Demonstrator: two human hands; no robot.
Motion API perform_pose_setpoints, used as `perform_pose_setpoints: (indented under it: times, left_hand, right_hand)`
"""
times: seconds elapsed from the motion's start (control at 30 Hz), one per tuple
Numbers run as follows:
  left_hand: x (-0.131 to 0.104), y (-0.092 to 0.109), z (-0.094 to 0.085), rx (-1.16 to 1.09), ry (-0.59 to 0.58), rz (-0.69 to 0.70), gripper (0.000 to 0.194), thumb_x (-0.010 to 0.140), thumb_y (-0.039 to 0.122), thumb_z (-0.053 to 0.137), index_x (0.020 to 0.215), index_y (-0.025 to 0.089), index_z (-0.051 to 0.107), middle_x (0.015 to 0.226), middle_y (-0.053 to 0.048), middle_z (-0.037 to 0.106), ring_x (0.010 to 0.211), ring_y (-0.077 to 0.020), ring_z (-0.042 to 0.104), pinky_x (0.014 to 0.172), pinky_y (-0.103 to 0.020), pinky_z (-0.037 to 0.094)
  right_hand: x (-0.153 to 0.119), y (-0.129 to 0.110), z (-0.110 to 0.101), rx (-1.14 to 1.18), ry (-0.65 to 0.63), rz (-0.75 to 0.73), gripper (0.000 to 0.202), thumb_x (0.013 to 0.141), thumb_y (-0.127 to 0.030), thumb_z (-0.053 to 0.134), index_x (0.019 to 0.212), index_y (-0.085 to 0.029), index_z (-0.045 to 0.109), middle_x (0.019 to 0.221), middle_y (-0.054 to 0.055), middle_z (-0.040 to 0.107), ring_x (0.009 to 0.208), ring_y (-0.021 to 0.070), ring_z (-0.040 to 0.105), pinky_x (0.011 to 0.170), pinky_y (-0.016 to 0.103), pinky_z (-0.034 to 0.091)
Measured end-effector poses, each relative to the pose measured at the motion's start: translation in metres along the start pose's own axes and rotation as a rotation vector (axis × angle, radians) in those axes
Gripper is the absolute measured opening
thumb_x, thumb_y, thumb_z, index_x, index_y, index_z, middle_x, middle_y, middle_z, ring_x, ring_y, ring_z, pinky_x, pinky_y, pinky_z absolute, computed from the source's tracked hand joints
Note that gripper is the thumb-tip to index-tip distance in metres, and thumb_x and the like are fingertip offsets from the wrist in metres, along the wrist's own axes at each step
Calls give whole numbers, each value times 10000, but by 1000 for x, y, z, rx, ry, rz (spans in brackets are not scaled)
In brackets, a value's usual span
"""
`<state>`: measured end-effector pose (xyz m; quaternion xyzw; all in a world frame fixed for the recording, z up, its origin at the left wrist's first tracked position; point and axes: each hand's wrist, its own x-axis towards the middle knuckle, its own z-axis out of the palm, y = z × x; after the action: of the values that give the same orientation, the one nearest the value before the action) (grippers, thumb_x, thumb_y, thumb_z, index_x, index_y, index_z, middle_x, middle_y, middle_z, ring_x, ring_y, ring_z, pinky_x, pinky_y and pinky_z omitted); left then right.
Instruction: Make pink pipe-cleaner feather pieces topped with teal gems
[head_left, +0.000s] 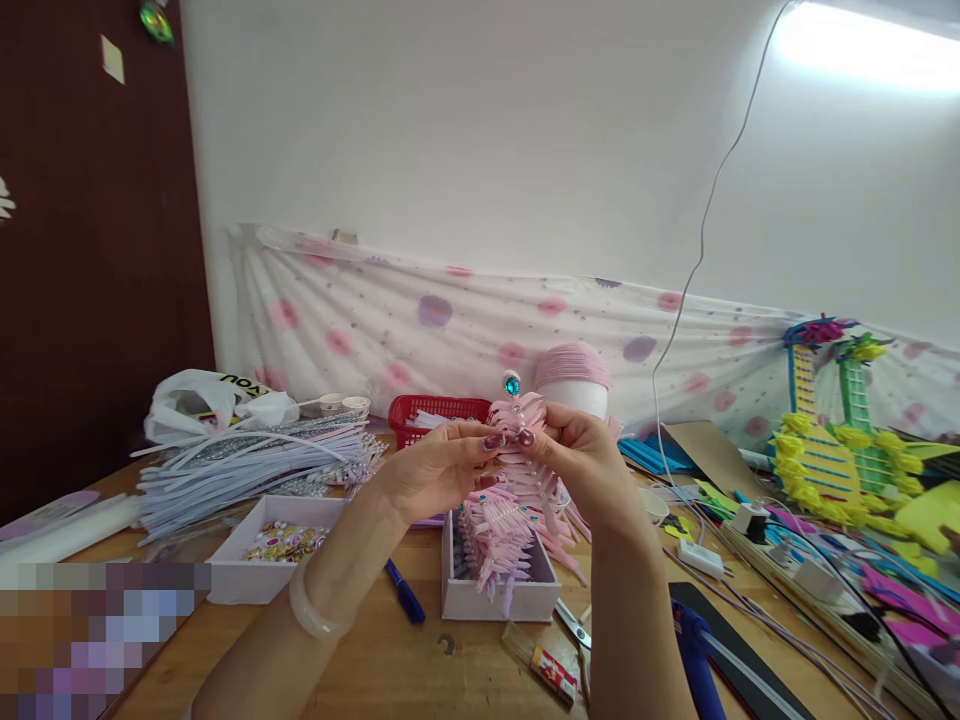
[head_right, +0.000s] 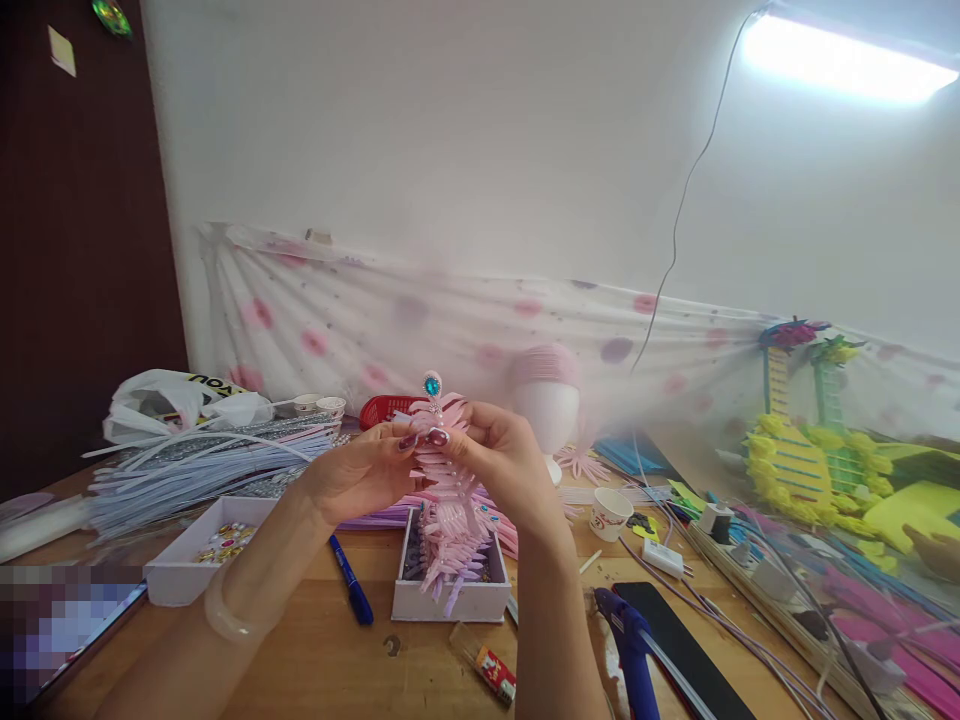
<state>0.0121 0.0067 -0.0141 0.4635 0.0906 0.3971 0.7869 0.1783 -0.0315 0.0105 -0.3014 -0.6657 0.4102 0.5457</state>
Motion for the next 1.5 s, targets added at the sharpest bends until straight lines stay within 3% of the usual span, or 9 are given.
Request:
perform_pose_setpoints:
  times: [0.4,0.7,0.9,1.0,1.23,1.37,1.5]
  left_hand:
    - [-2,-6,-4,-205,-22,-172,326,471,123,917,738,169,735,698,5,703,678,-138,593,676,-318,424]
    - [-4,-7,1,-195,-36,-190,306,529,171,910,776,184,730,728,13,694,697,-139,603,681,-321,428]
    - [-5,2,3,106,45,62,357,468,218,943,779,174,771,773,2,725,729,-108,618,747,-261,448]
    - [-7,6,6,277,115,178,292,517,261,920,756,175,777,772,-15,741,727,-128,635,769,-284,466]
    - [-20,15,10,811,242,304,156,646,294,808,738,177,762,772,-34,713,777,-182,618,766,-317,450]
    - [-24,19,9,1013,299,295,123,684,255,747,775,173,752,789,-29,695,787,-190,598,763,-315,425]
    - [-24,20,9,982,203,227,105,673,228,743,740,149,725,777,-30,679,778,-184,577,748,-304,413]
  right_hand:
    - [-2,-1,2,19,-21,2,301,640,-396,856,798,-169,735,633,14,672,607,130,584,549,214,457]
    - [-1,-1,-1,25,7,-11,291,618,-372,872,762,-164,725,595,-6,639,564,99,531,515,181,415]
    - [-2,-5,-3,52,84,15,349,563,-416,888,741,-175,709,612,-2,642,582,123,550,544,219,447]
    - [-2,-6,-4,30,102,24,387,542,-453,888,731,-174,697,622,2,646,580,127,552,545,232,447]
    - [-1,-6,-6,-78,61,60,425,542,-469,880,696,-152,642,584,-14,602,524,85,466,481,208,322]
    - [-1,-5,-5,-180,21,60,429,596,-508,841,718,-151,637,560,-29,551,511,81,408,464,224,270]
    - [-1,-3,-3,-238,-12,56,435,627,-529,817,685,-145,622,545,-39,504,500,70,358,459,228,219]
